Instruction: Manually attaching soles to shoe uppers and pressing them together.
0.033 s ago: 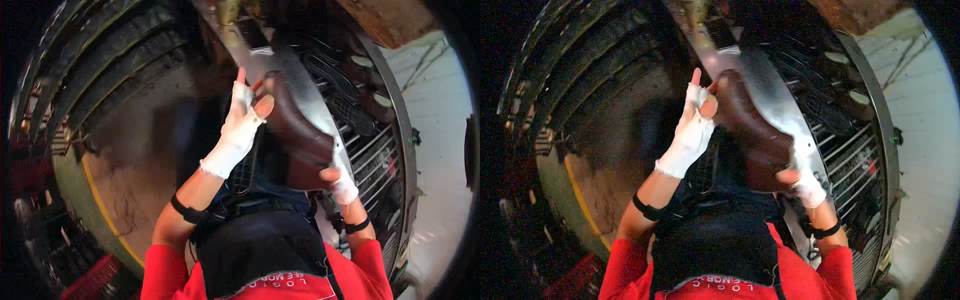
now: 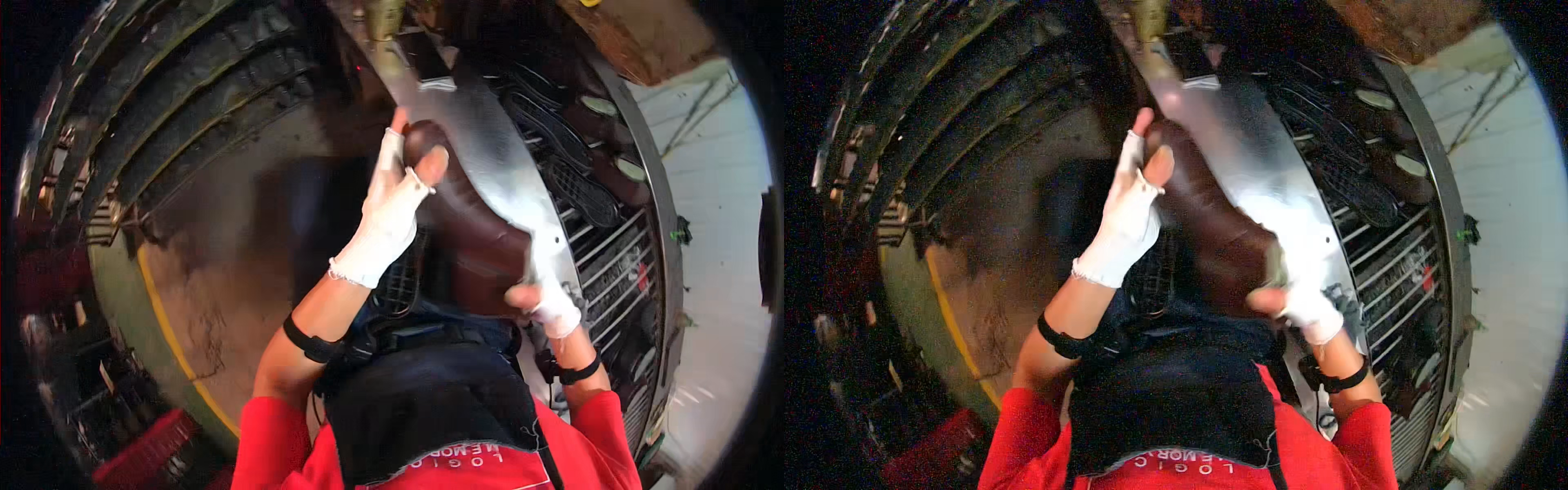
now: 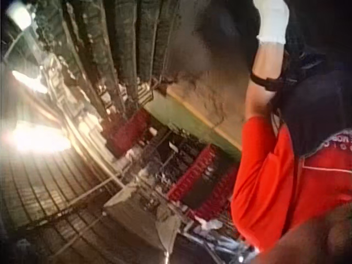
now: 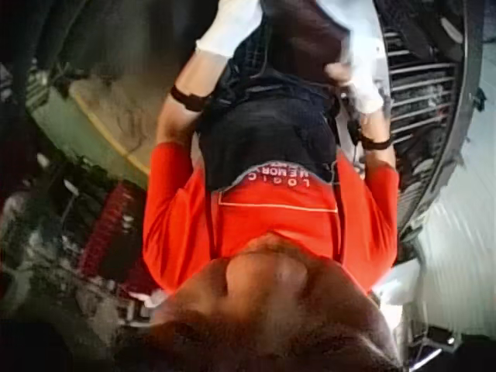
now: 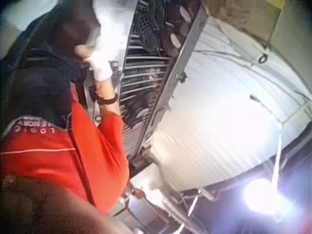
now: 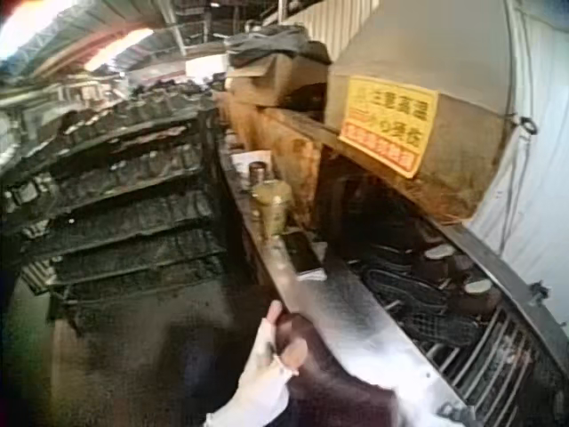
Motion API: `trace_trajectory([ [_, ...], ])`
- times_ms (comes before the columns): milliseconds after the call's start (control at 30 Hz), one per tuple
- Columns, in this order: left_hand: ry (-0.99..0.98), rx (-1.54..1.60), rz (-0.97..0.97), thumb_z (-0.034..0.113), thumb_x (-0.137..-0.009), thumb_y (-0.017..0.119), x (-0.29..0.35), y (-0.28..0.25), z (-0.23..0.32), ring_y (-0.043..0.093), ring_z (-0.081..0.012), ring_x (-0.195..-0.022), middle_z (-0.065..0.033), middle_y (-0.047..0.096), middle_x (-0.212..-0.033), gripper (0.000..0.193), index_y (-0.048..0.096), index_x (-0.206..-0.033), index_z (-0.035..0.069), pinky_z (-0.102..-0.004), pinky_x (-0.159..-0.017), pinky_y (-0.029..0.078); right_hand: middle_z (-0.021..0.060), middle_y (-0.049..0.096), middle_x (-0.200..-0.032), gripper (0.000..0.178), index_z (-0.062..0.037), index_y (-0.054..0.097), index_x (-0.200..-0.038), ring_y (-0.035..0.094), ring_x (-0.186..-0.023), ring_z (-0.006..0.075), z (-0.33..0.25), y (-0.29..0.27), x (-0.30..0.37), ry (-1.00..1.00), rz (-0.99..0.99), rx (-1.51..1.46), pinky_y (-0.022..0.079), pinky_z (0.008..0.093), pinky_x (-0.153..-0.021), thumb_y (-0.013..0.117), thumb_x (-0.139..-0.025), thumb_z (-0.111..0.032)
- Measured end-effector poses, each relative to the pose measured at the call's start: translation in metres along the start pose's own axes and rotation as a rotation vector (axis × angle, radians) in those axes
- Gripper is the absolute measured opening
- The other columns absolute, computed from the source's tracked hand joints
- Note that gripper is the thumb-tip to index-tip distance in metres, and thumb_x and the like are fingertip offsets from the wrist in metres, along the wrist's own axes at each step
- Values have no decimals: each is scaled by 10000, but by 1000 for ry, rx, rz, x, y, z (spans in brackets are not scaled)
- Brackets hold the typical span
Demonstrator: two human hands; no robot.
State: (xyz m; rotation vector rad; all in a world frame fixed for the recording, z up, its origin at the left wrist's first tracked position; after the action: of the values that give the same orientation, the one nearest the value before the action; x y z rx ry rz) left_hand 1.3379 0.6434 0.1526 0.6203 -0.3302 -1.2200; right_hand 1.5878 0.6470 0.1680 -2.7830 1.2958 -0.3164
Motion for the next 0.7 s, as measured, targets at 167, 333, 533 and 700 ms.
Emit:
trace_trajectory([
  [167, -109, 261, 1, 442, -805, 861, 11, -28, 25, 665, -380, -1151, -231, 641, -1275, 862, 443, -1452, 53, -475, -978, 574, 56, 675, -1214, 844, 1, 568, -1397, 626, -1043, 146, 34, 61, -30, 104, -6, -407, 494, 306, -915, 667, -891, -668],
  [333, -111, 50, -81, 625, -915, 646, -15, -62, 8, 607, -333, -1231, -205, 617, -1345, 783, 504, -1410, 36, -448, -1042, 506, 124, 715, -1115, 626, 45, 648, -1220, 679, -994, 201, -8, 79, -29, 423, -73, -738, 539, 324, -881, 719, -927, -504],
  [533, 192, -1276, -197, 147, -811, 778, -23, -62, -11, 605, -362, -1128, -193, 621, -1137, 455, 641, -1234, 50, -434, -1015, 485, 217, 658, -1234, 637, 65, 534, -1345, 687, -1075, 313, 14, 30, -43, 340, 212, -713, 564, 431, -973, 729, -930, -377],
  [700, -382, 309, -357, 347, -987, 636, -17, -77, 15, 662, -258, -1159, -176, 670, -1278, 550, 540, -1396, -8, -395, -1027, 532, 297, 632, -1214, 735, 83, 415, -1418, 687, -1060, 422, 32, 10, -43, 334, 198, -824, 573, 534, -983, 699, -937, -394],
])
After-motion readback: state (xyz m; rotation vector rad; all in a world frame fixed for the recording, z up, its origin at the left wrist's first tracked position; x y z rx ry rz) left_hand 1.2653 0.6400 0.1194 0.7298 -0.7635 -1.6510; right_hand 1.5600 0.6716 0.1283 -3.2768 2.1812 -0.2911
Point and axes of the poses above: each hand's wrist, its own x-axis away from the middle knuckle, its own y-axis out of the palm, z = x × y, the point moved 3 cm from there along -x, towards the middle knuckle
